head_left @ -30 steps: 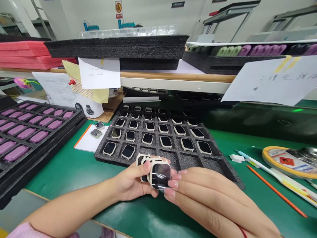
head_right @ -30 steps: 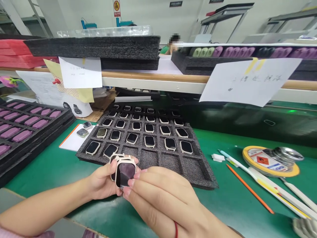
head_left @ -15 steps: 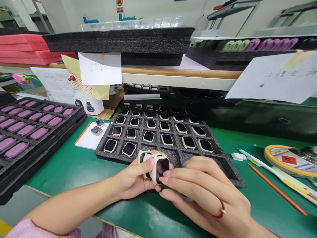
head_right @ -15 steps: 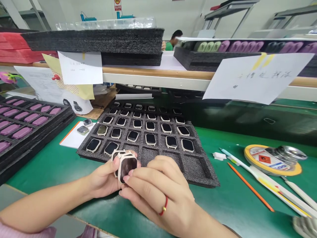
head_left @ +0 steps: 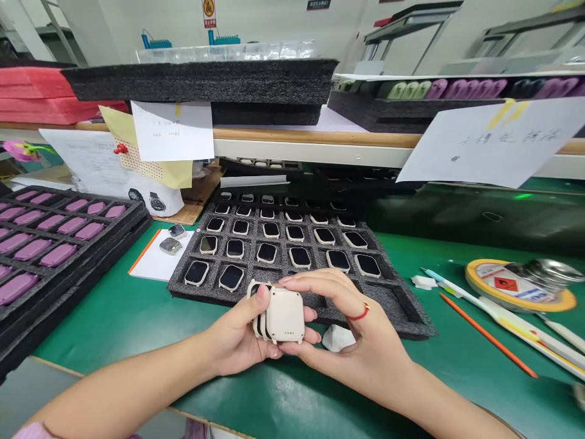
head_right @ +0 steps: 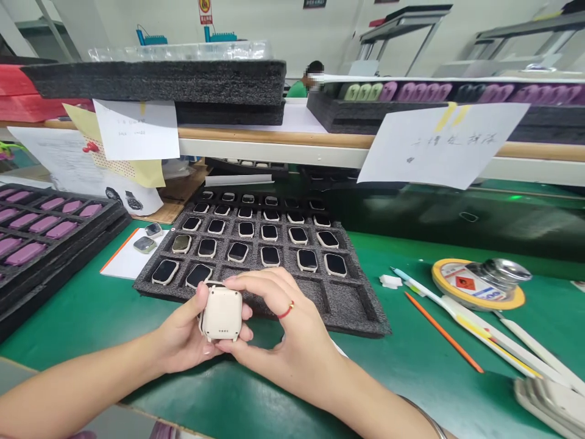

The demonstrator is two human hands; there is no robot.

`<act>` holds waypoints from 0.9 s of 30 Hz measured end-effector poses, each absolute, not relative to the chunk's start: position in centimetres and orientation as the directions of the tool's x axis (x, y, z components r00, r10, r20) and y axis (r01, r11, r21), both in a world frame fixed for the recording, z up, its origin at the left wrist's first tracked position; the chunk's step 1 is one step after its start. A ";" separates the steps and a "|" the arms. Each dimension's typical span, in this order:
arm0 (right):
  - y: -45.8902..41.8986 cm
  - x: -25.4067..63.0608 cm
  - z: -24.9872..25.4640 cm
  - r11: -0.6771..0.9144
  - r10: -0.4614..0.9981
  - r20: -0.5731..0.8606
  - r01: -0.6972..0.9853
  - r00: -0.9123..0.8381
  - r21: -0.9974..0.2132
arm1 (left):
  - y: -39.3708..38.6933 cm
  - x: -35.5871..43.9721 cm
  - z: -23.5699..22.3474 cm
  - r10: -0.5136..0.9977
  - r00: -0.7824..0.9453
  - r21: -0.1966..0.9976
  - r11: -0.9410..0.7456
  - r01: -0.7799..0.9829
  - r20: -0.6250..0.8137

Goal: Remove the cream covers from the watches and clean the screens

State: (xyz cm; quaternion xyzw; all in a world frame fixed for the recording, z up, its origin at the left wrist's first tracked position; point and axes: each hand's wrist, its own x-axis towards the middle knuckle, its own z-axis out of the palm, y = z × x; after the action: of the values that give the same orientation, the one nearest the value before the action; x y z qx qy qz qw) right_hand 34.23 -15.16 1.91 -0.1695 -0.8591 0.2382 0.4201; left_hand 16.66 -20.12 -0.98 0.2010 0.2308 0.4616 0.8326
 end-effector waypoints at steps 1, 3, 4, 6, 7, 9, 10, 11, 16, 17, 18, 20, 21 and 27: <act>-15.1 34.2 2.0 0.842 0.473 0.645 0.093 -0.600 -0.532 | -20.2 16.7 -1.0 0.861 0.467 0.554 0.494 -0.670 -0.203; -15.0 34.3 2.3 0.866 0.434 0.643 0.096 -0.631 -0.490 | -20.2 16.8 -1.0 0.870 0.442 0.574 0.482 -0.662 -0.221; -14.8 34.5 2.5 0.878 0.417 0.640 0.103 -0.645 -0.468 | -20.2 16.9 -0.9 0.880 0.412 0.584 0.468 -0.663 -0.237; -14.1 35.2 3.0 0.885 0.428 0.635 0.154 -0.644 -0.440 | -20.1 17.1 -0.6 0.902 0.323 0.591 0.431 -0.681 -0.286; -13.6 35.8 3.0 0.876 0.461 0.630 0.207 -0.625 -0.436 | -20.0 17.1 -0.5 0.907 0.266 0.588 0.414 -0.695 -0.325; -12.2 37.2 2.6 0.835 0.549 0.611 0.339 -0.570 -0.434 | -19.8 17.0 0.0 0.894 0.173 0.573 0.403 -0.714 -0.413; -11.4 38.0 2.1 0.807 0.590 0.589 0.401 -0.552 -0.433 | -19.7 16.9 0.3 0.884 0.146 0.569 0.404 -0.717 -0.444; -10.7 38.8 1.5 0.785 0.619 0.558 0.451 -0.552 -0.425 | -19.6 16.8 0.6 0.877 0.129 0.569 0.405 -0.716 -0.463; -8.4 42.1 -0.8 0.762 0.642 0.358 0.513 -0.678 -0.394 | -19.6 16.4 1.3 0.908 0.170 0.597 0.383 -0.705 -0.382; -8.4 42.3 -0.6 0.761 0.640 0.348 0.505 -0.685 -0.407 | -19.7 16.5 1.3 0.912 0.187 0.587 0.382 -0.714 -0.366; -8.6 42.3 -0.1 0.761 0.640 0.357 0.494 -0.681 -0.421 | -19.7 16.5 1.3 0.913 0.203 0.571 0.383 -0.726 -0.353; -9.5 41.6 1.6 0.774 0.627 0.424 0.459 -0.653 -0.436 | -19.6 16.6 1.1 0.913 0.227 0.540 0.387 -0.747 -0.340; -10.3 40.9 2.5 0.790 0.607 0.465 0.429 -0.644 -0.438 | -19.6 16.6 1.0 0.911 0.238 0.531 0.393 -0.751 -0.336; -14.8 35.0 4.9 0.852 0.451 0.502 0.190 -0.738 -0.487 | -19.8 16.9 0.2 0.904 0.330 0.578 0.427 -0.696 -0.270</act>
State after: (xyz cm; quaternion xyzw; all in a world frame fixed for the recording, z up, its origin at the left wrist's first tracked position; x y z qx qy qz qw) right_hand 34.96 -14.82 4.90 -0.1763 -0.9089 0.2067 0.3164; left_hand 16.89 -19.76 0.16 0.1826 0.2857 0.5033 0.7948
